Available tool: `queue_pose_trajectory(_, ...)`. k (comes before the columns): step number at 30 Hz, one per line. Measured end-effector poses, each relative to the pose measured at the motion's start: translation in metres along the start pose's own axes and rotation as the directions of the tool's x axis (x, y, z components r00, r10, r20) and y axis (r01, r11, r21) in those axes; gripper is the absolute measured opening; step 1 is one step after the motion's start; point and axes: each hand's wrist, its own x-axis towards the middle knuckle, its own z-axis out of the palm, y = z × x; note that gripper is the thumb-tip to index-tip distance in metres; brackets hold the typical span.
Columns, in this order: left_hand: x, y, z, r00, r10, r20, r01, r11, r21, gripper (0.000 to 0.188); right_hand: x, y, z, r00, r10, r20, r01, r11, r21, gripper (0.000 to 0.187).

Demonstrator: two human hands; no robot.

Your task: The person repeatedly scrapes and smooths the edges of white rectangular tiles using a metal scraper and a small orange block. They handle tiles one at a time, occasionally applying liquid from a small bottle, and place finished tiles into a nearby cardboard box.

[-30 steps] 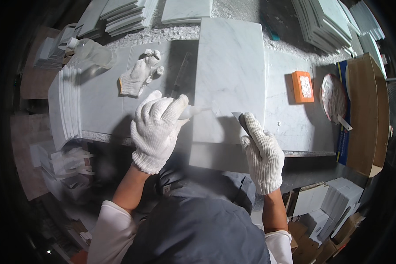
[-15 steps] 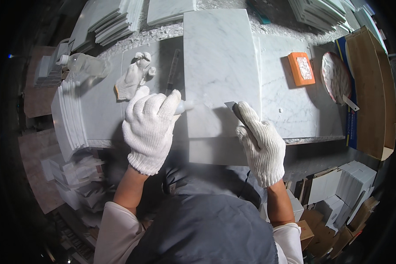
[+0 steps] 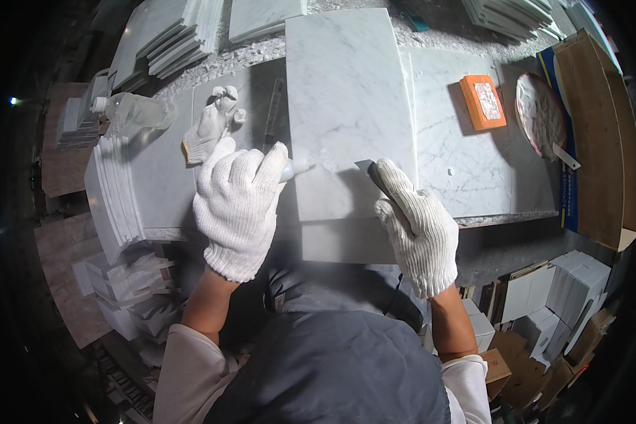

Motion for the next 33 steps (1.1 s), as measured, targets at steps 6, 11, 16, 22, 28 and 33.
queue_pose_trajectory(6,0.0015,0.0003,-0.001,1.0,0.008,0.012,-0.008,1.0,-0.021,0.044,0.0003,-0.0008,-0.0004,0.999,0.031,0.016,-0.031,0.999,-0.013,0.049)
queue_pose_trajectory(11,0.0018,-0.0001,-0.0022,0.999,0.04,0.012,-0.039,0.998,-0.047,0.061,-0.0005,0.0007,-0.0001,1.0,0.027,0.016,-0.027,1.0,0.016,0.048)
queue_pose_trajectory(16,0.0023,0.0005,-0.002,0.999,0.041,0.004,-0.041,0.999,-0.031,0.06,-0.0001,0.0042,0.0026,1.0,0.021,0.007,-0.021,1.0,0.008,0.048)
queue_pose_trajectory(22,0.0032,0.0008,-0.0036,0.999,0.044,0.025,-0.044,0.999,-0.029,0.058,0.0001,0.0019,0.0006,0.999,0.041,0.02,-0.041,0.999,0.003,0.048)
queue_pose_trajectory(28,0.004,0.0021,-0.0035,0.999,0.043,0.023,-0.043,0.999,-0.009,0.058,0.0005,0.0009,0.0004,0.999,0.04,0.021,-0.04,0.999,0.001,0.049)
queue_pose_trajectory(33,0.0044,0.0018,-0.0036,0.998,0.037,0.045,-0.037,0.999,-0.005,0.056,0.0005,0.0024,0.0014,1.0,0.024,0.015,-0.024,0.999,-0.026,0.049)
